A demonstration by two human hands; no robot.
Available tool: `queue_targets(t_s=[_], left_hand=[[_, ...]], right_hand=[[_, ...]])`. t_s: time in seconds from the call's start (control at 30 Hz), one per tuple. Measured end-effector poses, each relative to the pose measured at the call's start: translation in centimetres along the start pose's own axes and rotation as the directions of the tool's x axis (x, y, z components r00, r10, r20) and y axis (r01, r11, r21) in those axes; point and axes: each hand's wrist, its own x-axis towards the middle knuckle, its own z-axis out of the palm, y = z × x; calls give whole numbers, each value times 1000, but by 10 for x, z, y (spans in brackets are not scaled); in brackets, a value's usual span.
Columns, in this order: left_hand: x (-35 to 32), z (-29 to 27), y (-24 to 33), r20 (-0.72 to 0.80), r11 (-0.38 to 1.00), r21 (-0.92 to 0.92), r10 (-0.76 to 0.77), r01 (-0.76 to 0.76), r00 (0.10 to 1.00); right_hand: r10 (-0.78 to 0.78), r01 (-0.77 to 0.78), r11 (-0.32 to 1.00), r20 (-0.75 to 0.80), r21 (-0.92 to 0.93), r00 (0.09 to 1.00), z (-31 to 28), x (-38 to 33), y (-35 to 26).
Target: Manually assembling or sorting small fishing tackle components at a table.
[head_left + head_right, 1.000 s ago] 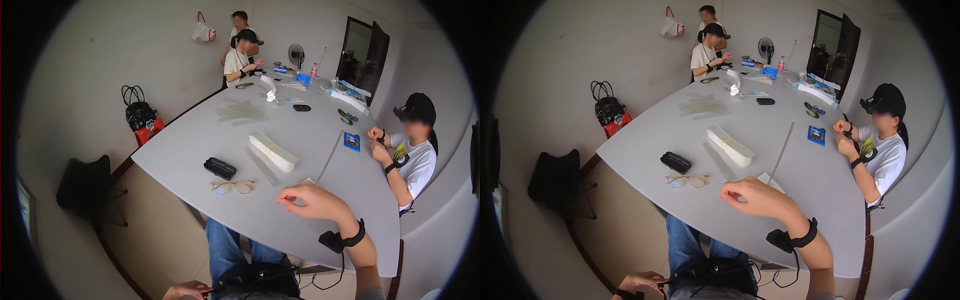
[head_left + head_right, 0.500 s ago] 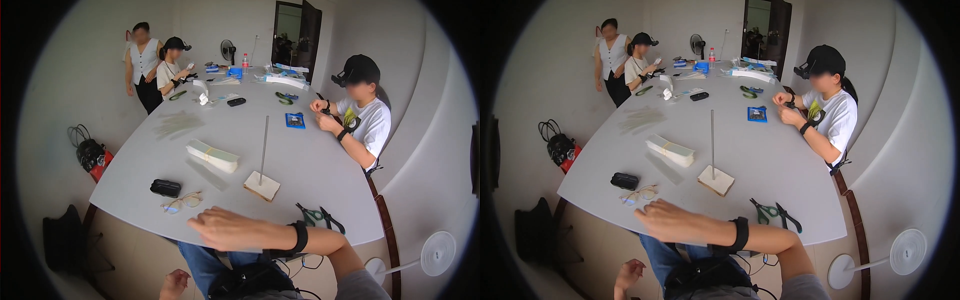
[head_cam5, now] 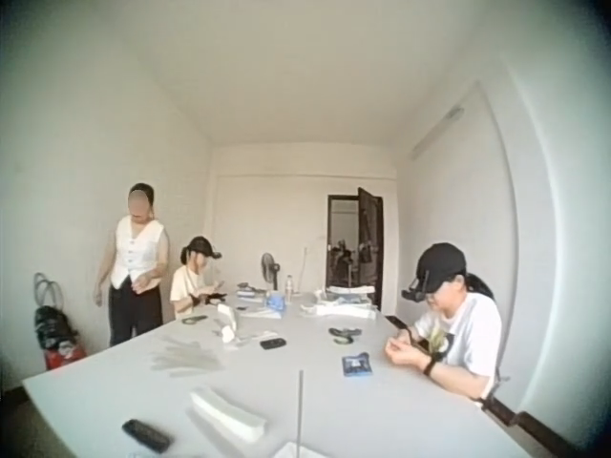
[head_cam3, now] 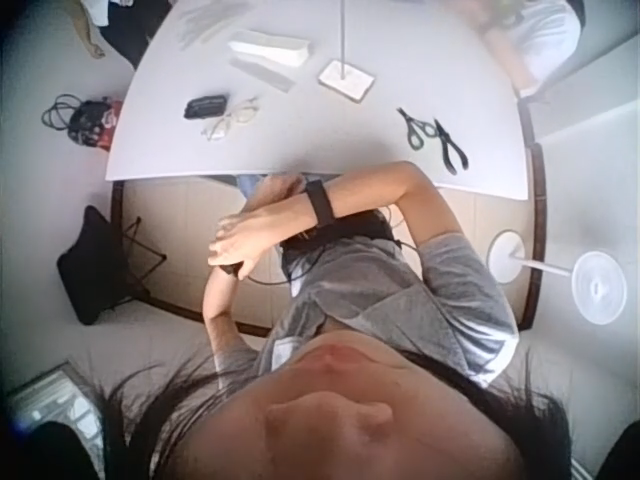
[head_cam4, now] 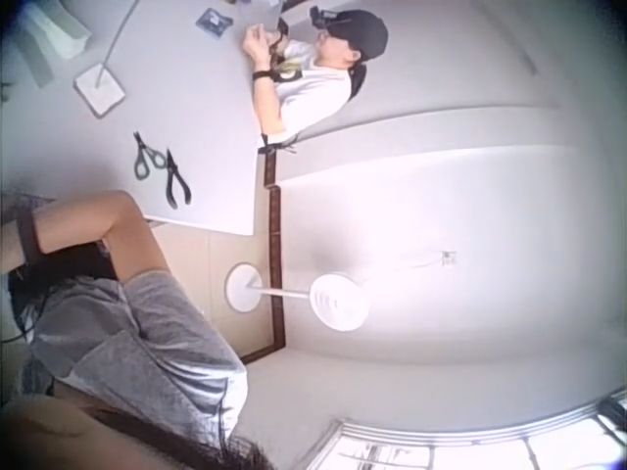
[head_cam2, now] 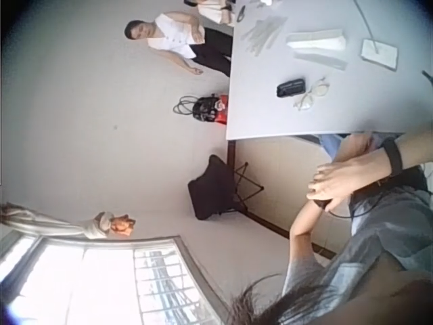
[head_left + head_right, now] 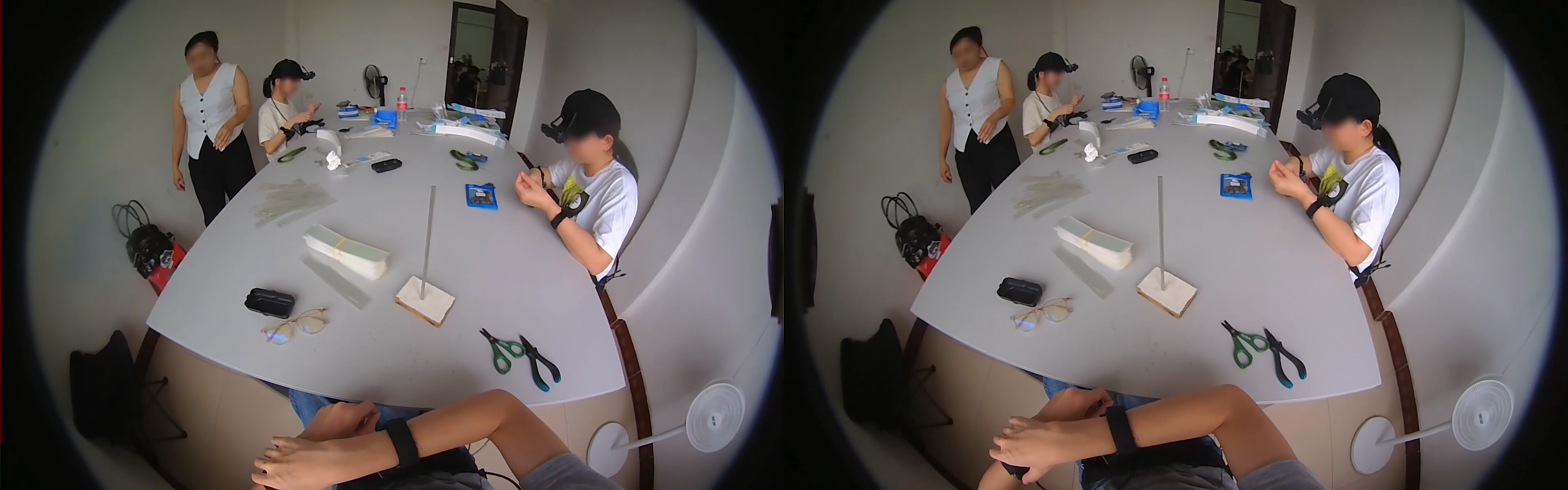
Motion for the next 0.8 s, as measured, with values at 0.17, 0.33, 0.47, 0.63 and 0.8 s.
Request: queue_targets(t_s=[0.17, 0.33, 0.47, 0.63, 0.8], left_hand=[[10, 15, -8, -74, 981, 5, 193, -193, 978], [22, 5, 16, -140, 975, 32, 221, -218, 965], [38, -1, 28, -164, 970, 19, 241, -241, 957], [71, -17, 52, -133, 946, 24, 323, -323, 937], [96, -19, 52, -188, 912, 113, 409, -394, 893]], right_hand=[[67, -68, 997, 40, 22, 997, 6, 4, 2], [133, -133, 987, -5, -94, 991, -10, -7, -7], [66, -121, 967, -240, -225, 969, -44, -34, -12], [189, -208, 941, -96, -266, 977, -82, -52, -6], [325, -319, 873, -49, -368, 945, -86, -51, 0]])
